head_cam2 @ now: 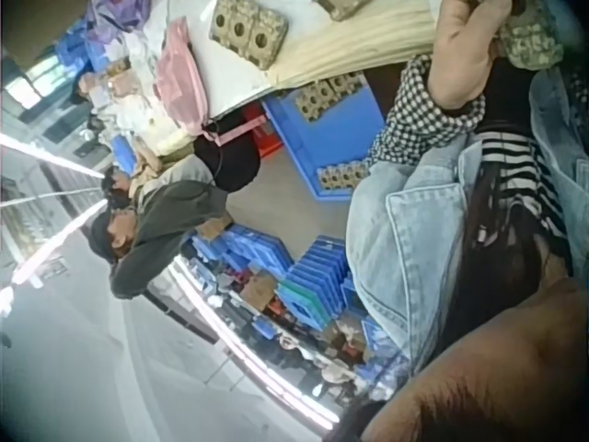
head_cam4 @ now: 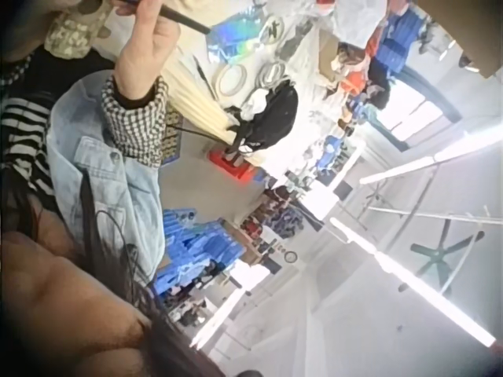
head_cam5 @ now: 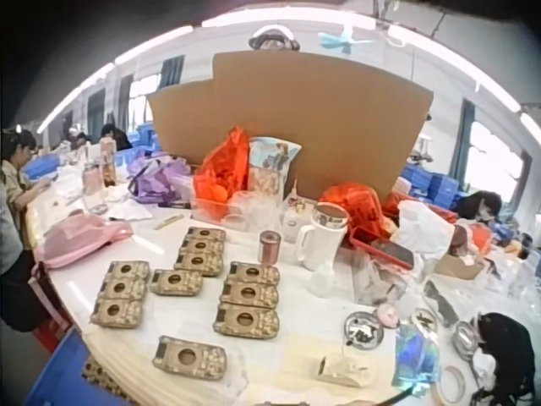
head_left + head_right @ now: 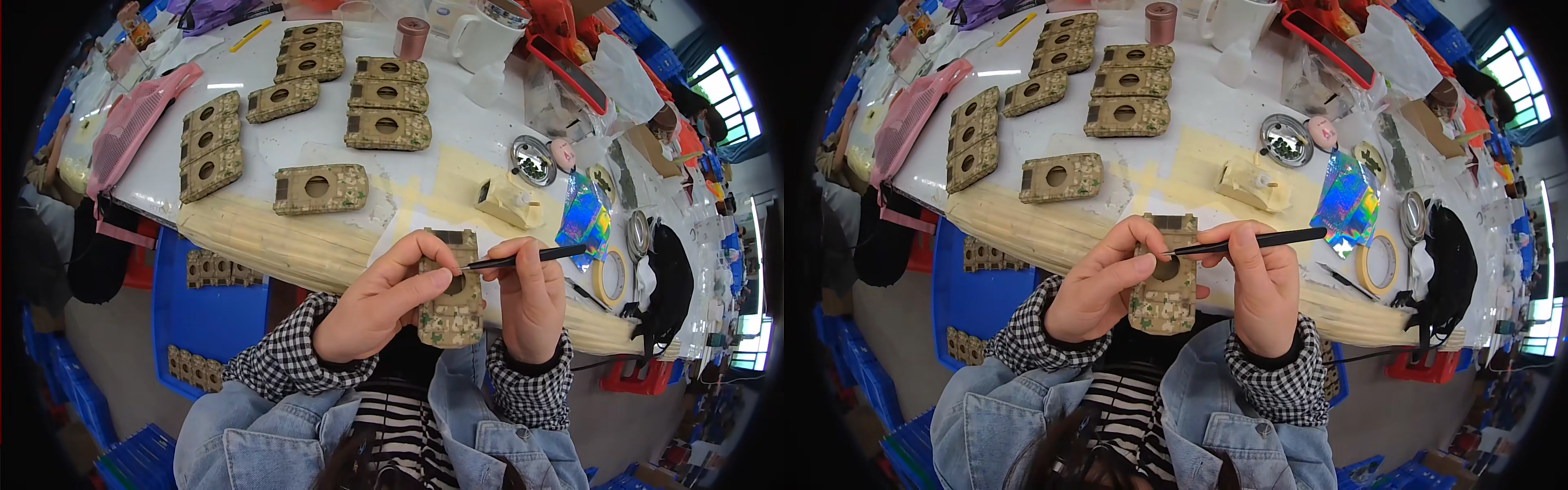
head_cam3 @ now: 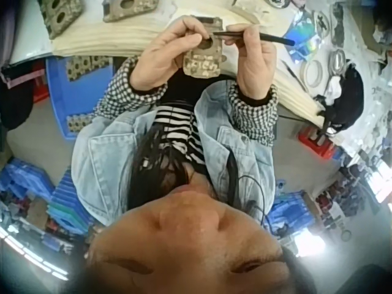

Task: Painting and detailing miniature toy tank models using a brush and tweezers.

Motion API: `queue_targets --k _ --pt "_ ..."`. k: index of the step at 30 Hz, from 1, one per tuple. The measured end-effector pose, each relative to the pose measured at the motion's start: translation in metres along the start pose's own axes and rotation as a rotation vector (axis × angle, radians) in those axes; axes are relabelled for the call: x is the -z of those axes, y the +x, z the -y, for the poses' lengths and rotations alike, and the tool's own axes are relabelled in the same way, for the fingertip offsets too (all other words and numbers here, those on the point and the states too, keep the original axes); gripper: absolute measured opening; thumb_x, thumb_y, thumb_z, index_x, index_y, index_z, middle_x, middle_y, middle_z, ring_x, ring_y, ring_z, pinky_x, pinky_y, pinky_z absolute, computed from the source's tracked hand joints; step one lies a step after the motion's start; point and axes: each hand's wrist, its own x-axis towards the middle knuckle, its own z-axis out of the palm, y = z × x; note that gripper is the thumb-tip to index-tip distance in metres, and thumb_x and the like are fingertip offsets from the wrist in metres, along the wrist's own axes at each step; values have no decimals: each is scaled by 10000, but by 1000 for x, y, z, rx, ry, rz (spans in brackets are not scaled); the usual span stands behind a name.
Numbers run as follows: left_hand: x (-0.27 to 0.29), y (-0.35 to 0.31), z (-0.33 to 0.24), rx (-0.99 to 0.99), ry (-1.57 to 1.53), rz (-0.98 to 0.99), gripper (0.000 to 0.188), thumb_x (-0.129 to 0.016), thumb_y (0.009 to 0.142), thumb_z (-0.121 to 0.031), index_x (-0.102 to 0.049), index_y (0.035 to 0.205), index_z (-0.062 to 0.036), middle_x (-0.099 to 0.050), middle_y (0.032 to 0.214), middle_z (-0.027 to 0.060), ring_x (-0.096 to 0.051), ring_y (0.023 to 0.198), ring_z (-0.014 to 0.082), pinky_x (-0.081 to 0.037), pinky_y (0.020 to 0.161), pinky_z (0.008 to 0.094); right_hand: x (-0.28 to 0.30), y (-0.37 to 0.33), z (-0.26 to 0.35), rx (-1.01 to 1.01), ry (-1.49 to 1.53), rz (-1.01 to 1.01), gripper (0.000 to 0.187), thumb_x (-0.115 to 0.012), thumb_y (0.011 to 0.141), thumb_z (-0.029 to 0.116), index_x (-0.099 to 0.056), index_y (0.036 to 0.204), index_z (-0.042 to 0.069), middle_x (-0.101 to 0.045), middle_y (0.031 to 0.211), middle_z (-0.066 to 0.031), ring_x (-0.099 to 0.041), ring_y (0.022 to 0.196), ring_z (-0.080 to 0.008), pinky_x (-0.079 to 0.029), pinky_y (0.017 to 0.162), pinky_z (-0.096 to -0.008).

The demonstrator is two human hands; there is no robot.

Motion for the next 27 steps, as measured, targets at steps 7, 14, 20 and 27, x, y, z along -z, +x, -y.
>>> queue_targets --k 7,14,20,27 --pt "2 0 1 -6 5 -9 94 -505 980 -145 -475 1055 -98 -528 902 -36 -474 752 0 -384 607 166 0 1 -2 1 -20 7 342 -465 1004 257 -641 945 -31 -668 880 -85 -560 806 -121 -442 777 -273" --pt "4 2 4 -41 20 -18 82 -522 972 -132 -476 1028 -95 -514 905 -43 -463 785 6 -372 648 165 -1 -1 -4 41 -74 -26 307 -485 994 220 -642 940 -37 -668 882 -91 -572 800 -126 -455 759 -268" --pt "3 2 5 -86 85 -32 69 -526 965 -116 -480 1005 -85 -476 889 -49 -429 809 11 -357 697 173 -4 -3 -4 112 -140 -54 300 -507 985 212 -650 930 -46 -662 863 -89 -569 786 -127 -451 746 -264" --pt "5 0 7 -83 88 -34 63 -525 960 -101 -480 998 -79 -468 888 -49 -427 825 14 -361 727 177 -1 -4 -3 157 -204 -19 296 -512 982 203 -651 918 -50 -656 849 -90 -570 788 -134 -443 739 -267"
